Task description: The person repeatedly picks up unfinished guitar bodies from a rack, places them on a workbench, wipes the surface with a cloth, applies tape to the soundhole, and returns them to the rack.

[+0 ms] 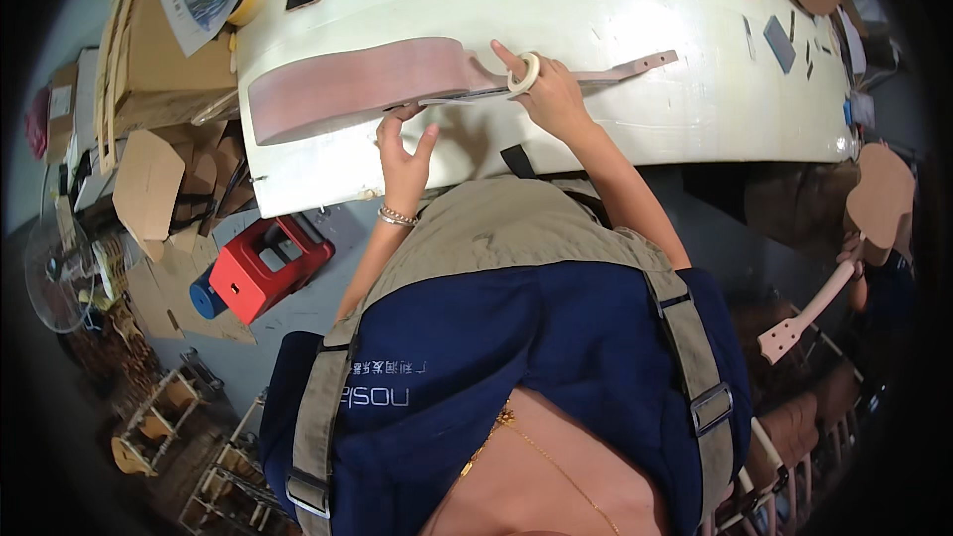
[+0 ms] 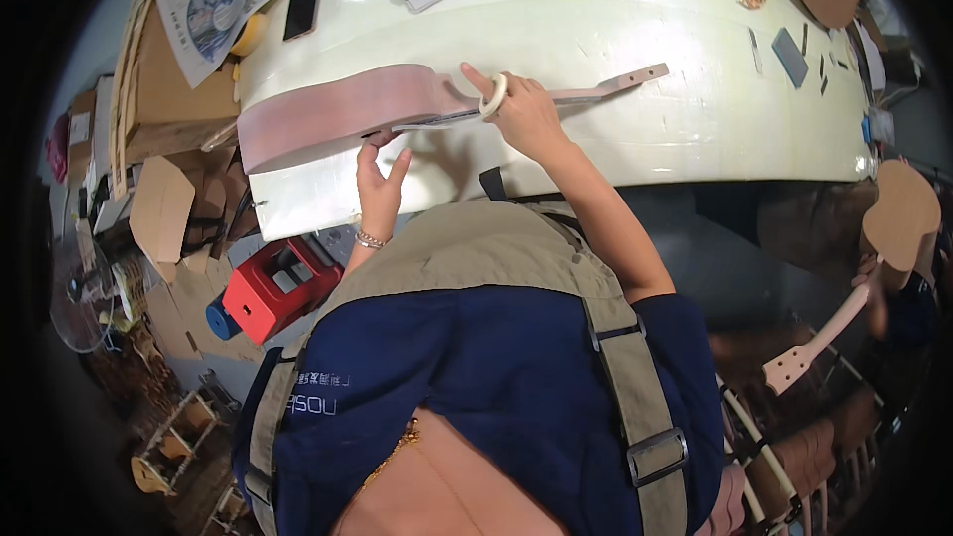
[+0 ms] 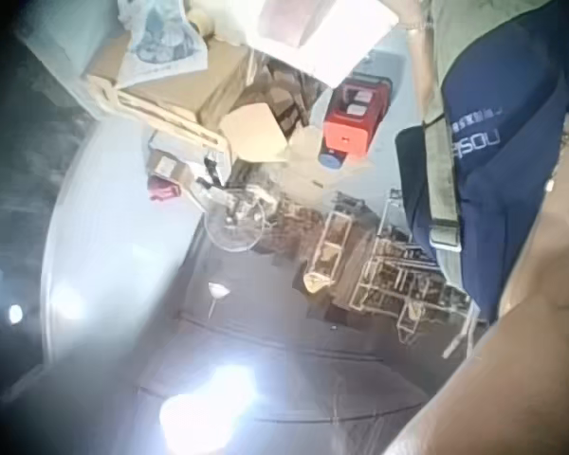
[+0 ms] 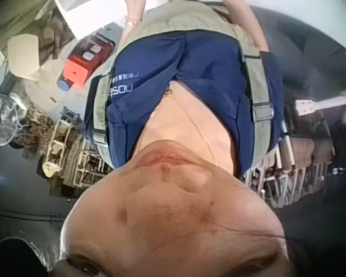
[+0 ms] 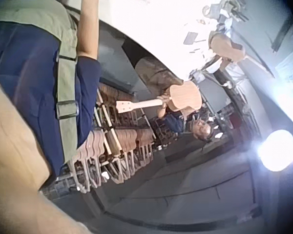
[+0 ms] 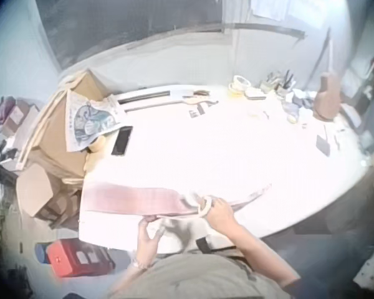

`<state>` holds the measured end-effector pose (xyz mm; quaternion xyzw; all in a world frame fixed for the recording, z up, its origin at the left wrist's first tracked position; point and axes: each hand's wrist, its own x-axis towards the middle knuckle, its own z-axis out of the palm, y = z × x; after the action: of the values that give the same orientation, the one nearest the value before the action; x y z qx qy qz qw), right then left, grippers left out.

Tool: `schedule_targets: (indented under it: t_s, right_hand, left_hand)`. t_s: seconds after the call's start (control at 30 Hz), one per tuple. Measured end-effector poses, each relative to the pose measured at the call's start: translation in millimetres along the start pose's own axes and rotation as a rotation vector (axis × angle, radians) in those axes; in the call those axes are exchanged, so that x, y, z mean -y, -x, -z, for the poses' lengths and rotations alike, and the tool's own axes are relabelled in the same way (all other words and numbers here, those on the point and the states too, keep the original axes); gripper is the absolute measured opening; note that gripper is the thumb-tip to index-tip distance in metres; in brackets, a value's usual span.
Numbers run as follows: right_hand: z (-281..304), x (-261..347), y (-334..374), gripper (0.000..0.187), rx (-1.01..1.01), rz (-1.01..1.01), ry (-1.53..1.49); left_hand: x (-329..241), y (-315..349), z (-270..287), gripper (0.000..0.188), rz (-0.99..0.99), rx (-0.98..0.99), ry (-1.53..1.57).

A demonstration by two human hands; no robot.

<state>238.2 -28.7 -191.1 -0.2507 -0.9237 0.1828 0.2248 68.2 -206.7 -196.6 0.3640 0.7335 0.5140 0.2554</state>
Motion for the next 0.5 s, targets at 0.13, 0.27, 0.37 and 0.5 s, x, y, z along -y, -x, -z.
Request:
schedule_targets:
  t_s: [0.13, 0.27, 0.37, 0.5]
  right_hand:
    - [11.8, 14.2, -3.5, 0.087, -0.300, 0.113, -0.297]
    - [2.2, 53.2, -9.7, 0.065, -0.648, -0.256, -0.899]
    - [-10.7, 52.5, -4.1, 0.055, -0.602, -0.491, -0.715]
    - [-15.4, 45.3, 2.4, 0.048, -0.459, -0.373, -0.403]
  left_hand:
    - [-1.7, -11.8, -0.7, 0.035, -0.031, 0.057, -0.026]
    - [-8.4, -15.2, 9.5, 0.034, 0.013, 0.162, 0.057]
    - [-15.2, -9.2, 12.8, 0.034, 0.098, 0.210, 0.231]
    - [-28.5, -7.5, 16.9, 0.032, -0.044, 0.220, -0.032]
